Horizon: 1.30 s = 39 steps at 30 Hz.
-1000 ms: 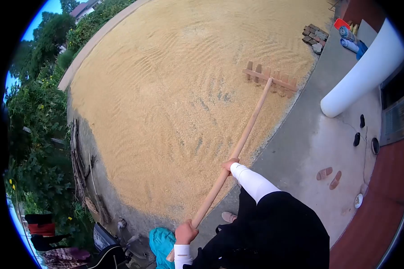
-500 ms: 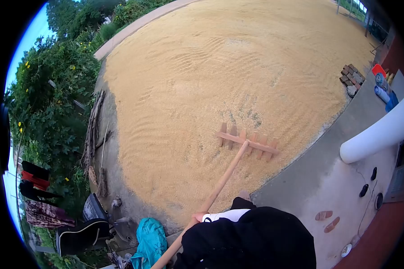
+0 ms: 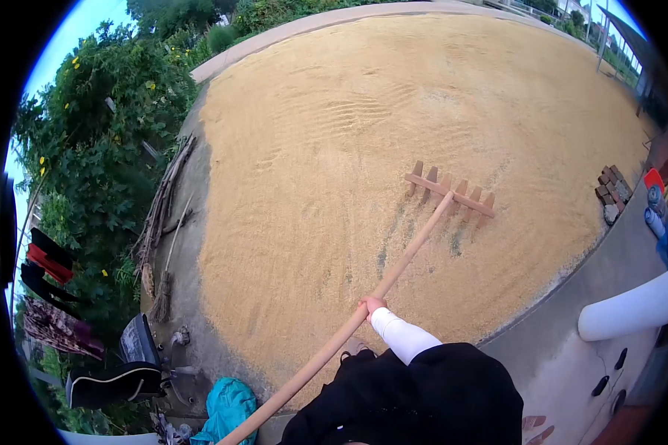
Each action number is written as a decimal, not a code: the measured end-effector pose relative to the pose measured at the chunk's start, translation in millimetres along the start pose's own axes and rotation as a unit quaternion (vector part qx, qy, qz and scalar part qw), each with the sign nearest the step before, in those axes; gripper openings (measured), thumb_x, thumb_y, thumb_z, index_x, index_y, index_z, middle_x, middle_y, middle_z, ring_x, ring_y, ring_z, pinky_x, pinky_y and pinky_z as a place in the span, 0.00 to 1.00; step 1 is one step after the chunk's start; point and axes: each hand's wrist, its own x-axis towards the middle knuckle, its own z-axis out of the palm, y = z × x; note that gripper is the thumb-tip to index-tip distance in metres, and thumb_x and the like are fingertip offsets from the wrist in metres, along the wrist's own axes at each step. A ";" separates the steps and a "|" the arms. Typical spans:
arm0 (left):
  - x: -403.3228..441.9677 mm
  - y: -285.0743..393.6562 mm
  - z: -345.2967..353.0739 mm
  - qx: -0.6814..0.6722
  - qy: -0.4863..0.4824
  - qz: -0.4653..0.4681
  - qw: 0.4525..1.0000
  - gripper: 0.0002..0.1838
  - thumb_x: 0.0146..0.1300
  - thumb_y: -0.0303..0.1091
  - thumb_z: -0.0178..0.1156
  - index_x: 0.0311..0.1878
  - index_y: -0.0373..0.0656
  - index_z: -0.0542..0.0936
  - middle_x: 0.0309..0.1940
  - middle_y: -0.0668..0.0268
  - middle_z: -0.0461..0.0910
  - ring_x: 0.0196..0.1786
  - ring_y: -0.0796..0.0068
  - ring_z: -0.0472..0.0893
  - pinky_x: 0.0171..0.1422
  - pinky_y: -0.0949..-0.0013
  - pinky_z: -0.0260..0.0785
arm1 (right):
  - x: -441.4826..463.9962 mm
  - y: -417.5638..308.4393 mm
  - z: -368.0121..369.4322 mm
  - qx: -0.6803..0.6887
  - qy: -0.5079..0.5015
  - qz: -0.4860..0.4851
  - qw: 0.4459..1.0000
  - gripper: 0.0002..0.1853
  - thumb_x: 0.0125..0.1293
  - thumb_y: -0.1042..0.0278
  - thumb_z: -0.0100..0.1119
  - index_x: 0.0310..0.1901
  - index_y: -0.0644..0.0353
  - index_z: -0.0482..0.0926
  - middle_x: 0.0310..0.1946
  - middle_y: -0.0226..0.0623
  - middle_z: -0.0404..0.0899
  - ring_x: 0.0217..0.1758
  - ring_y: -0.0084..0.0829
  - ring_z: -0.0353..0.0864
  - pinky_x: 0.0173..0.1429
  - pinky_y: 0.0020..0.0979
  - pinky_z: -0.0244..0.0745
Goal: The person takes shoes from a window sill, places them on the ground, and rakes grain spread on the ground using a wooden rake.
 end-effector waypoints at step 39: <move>129.2 357.5 758.9 -0.028 -0.085 0.016 0.996 0.14 0.46 0.21 0.50 0.40 0.30 0.70 0.38 0.54 0.70 0.37 0.63 0.71 0.41 0.64 0.67 | 418.6 -398.0 517.4 0.063 -0.030 0.104 0.992 0.04 0.50 0.77 0.48 0.28 0.63 0.64 0.17 0.40 0.67 0.20 0.34 0.71 0.24 0.36 0.72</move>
